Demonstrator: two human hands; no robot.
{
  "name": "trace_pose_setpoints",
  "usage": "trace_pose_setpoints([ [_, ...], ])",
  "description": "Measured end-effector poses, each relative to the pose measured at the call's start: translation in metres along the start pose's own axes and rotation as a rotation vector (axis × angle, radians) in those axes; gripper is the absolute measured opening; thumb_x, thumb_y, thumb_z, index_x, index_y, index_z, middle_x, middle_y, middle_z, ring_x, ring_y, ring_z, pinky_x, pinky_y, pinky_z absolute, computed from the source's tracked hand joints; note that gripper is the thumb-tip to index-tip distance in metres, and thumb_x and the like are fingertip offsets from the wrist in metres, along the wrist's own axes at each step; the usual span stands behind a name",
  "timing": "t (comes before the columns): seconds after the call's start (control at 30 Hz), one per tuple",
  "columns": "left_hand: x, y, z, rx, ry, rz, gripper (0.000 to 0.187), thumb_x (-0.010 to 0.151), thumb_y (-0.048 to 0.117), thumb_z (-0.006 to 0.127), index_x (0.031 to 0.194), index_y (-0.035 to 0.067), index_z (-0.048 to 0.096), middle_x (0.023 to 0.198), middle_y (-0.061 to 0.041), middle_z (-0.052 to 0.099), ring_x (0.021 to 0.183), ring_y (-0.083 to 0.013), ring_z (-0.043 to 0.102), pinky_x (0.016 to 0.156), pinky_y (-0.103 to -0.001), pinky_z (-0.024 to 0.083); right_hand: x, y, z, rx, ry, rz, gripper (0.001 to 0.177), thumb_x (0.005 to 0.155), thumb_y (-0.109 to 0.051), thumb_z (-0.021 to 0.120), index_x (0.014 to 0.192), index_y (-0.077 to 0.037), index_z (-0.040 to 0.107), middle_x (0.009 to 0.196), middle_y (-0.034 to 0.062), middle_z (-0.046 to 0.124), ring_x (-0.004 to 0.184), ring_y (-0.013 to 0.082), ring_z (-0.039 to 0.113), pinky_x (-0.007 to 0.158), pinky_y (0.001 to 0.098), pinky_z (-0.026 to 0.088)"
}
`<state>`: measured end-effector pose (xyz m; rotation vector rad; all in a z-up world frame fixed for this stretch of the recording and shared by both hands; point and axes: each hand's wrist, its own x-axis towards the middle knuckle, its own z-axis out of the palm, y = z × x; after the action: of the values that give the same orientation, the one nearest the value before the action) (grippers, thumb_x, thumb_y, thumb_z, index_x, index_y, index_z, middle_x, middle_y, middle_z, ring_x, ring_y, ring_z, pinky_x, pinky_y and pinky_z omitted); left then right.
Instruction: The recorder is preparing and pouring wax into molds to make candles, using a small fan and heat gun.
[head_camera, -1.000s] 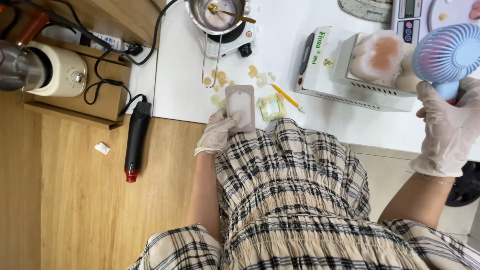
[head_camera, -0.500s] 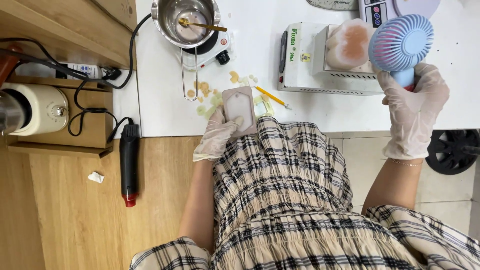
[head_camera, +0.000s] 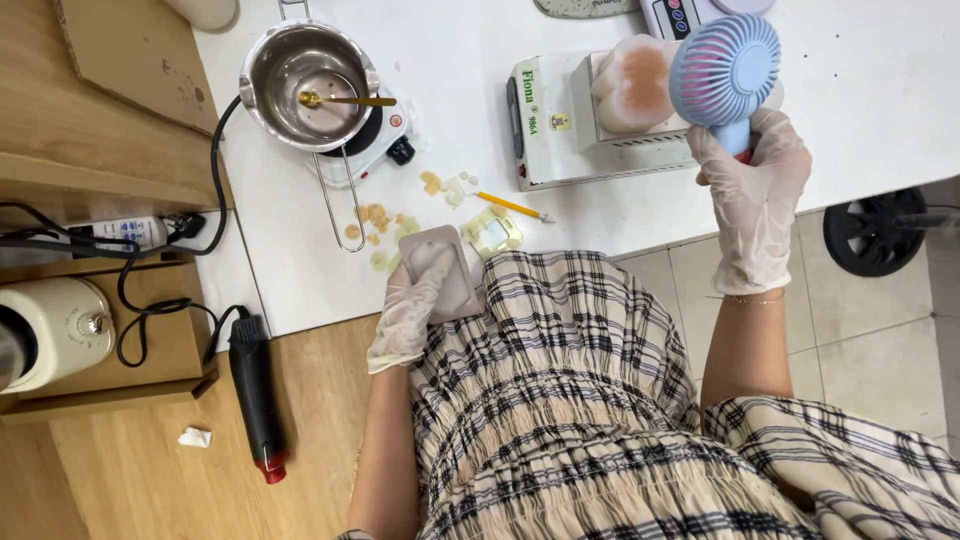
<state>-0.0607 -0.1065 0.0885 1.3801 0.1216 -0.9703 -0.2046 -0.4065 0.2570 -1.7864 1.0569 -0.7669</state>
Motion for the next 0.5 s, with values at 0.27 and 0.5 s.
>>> trace_pose_setpoints([
  [0.27,-0.006,0.022,0.007,0.039,0.053,-0.005,0.038,0.087,0.024,0.078,0.122,0.01,0.071,0.108,-0.003,0.075,0.091,-0.0123,0.071,0.078,-0.028,0.061,-0.001,0.016,0.0,-0.104,-0.025,-0.126,0.039,0.099,-0.018,0.087,0.125,0.003,0.067,0.103,0.0004,0.069,0.088,0.0044,0.059,0.08,0.0212,0.052],
  [0.5,-0.006,0.038,0.014,0.12,0.051,-0.028,0.036,0.087,0.023,0.077,0.12,0.008,0.072,0.102,-0.004,0.076,0.082,-0.011,0.071,0.069,-0.026,0.06,0.002,0.02,-0.003,-0.24,0.033,-0.091,0.041,0.096,-0.022,0.088,0.12,0.002,0.067,0.096,-0.0003,0.066,0.082,0.0055,0.055,0.075,0.0227,0.051],
])
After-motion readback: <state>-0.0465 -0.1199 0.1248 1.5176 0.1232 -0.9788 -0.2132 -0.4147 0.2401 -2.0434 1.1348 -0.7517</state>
